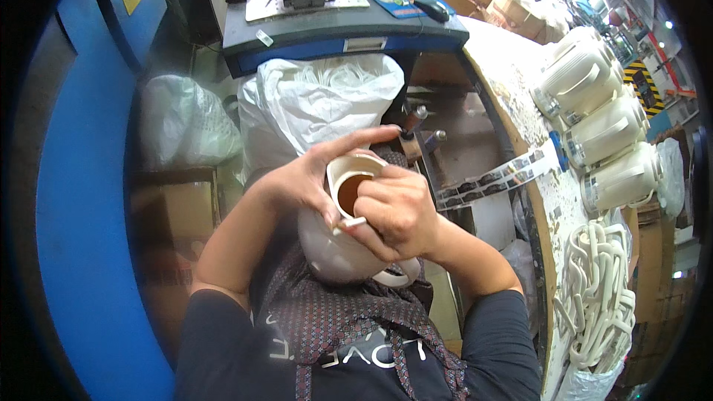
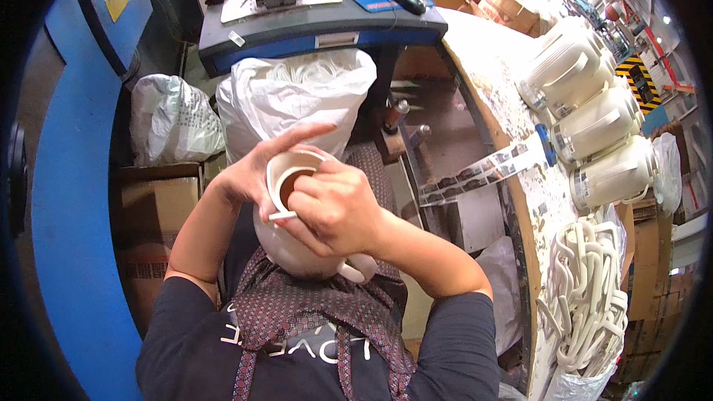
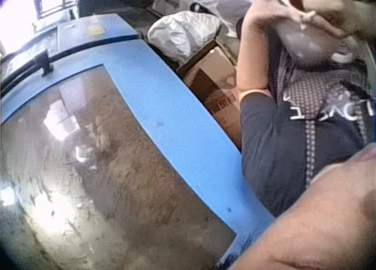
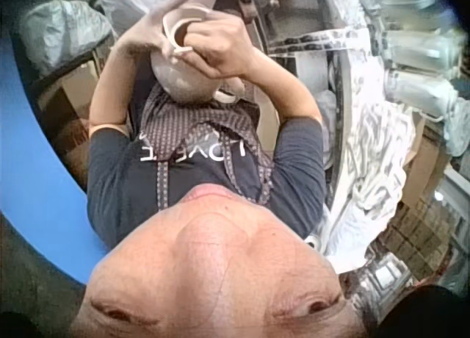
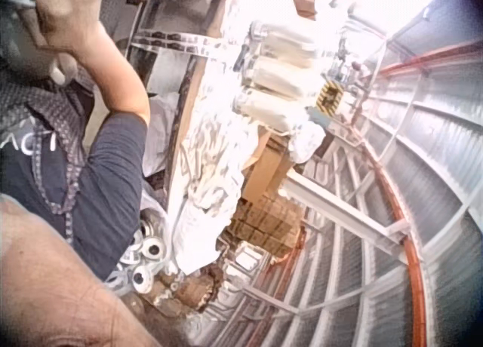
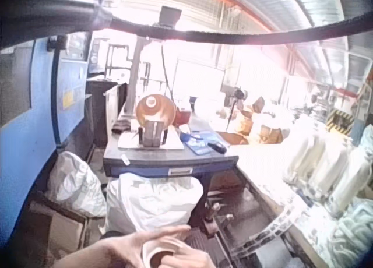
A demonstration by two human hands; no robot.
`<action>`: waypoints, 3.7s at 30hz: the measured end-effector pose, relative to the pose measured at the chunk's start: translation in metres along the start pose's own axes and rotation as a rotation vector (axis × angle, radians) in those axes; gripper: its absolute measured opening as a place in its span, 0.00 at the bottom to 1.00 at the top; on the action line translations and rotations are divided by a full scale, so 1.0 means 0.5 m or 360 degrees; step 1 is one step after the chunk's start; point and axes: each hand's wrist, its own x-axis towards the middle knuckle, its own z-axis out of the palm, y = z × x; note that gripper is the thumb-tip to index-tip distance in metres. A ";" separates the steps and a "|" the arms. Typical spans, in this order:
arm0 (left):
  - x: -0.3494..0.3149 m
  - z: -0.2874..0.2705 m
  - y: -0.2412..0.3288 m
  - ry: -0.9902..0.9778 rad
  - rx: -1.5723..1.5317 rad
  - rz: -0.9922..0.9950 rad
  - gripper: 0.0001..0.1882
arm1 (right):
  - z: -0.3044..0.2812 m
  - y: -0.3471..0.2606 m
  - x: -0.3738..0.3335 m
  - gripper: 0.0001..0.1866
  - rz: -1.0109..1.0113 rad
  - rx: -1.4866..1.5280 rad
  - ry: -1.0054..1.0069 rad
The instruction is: The person assembles electric kettles by hand, attaching components including the metal base ring, the handle, and internal parts to the plastic kettle body before applying a sticker to the front.
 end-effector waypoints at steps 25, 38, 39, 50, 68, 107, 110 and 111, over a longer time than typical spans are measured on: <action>-0.120 -0.095 -0.173 0.0644 0.2090 -0.0081 0.25 | 0.061 0.555 0.078 0.06 0.0646 -0.1024 -0.0093; -0.143 -0.060 -0.183 0.0716 0.1838 0.0334 0.17 | 0.068 0.275 -0.214 0.11 0.1807 0.1158 0.0939; -0.136 -0.045 -0.170 0.0766 0.1888 0.0402 0.19 | 0.061 0.227 -0.268 0.12 0.1984 0.1588 0.0995; -0.073 0.130 -0.019 0.0688 0.2090 0.0561 0.28 | 0.104 0.101 -0.445 0.11 0.1047 -0.0723 -0.0441; -0.043 0.159 -0.116 0.0880 0.1911 0.0460 0.69 | -0.037 -0.029 -0.158 0.18 0.0510 0.0115 -0.0180; 0.267 -0.786 0.297 0.2036 0.1350 0.0559 0.23 | -0.109 0.707 0.267 0.18 0.1278 0.1277 0.1686; 0.235 -0.800 0.328 0.2009 0.1111 0.0459 0.19 | -0.076 0.806 0.421 0.17 0.1245 0.1155 0.1789; 0.219 -0.794 0.338 0.1984 0.0865 0.0487 0.18 | -0.059 0.817 0.457 0.16 0.1338 0.0982 0.1818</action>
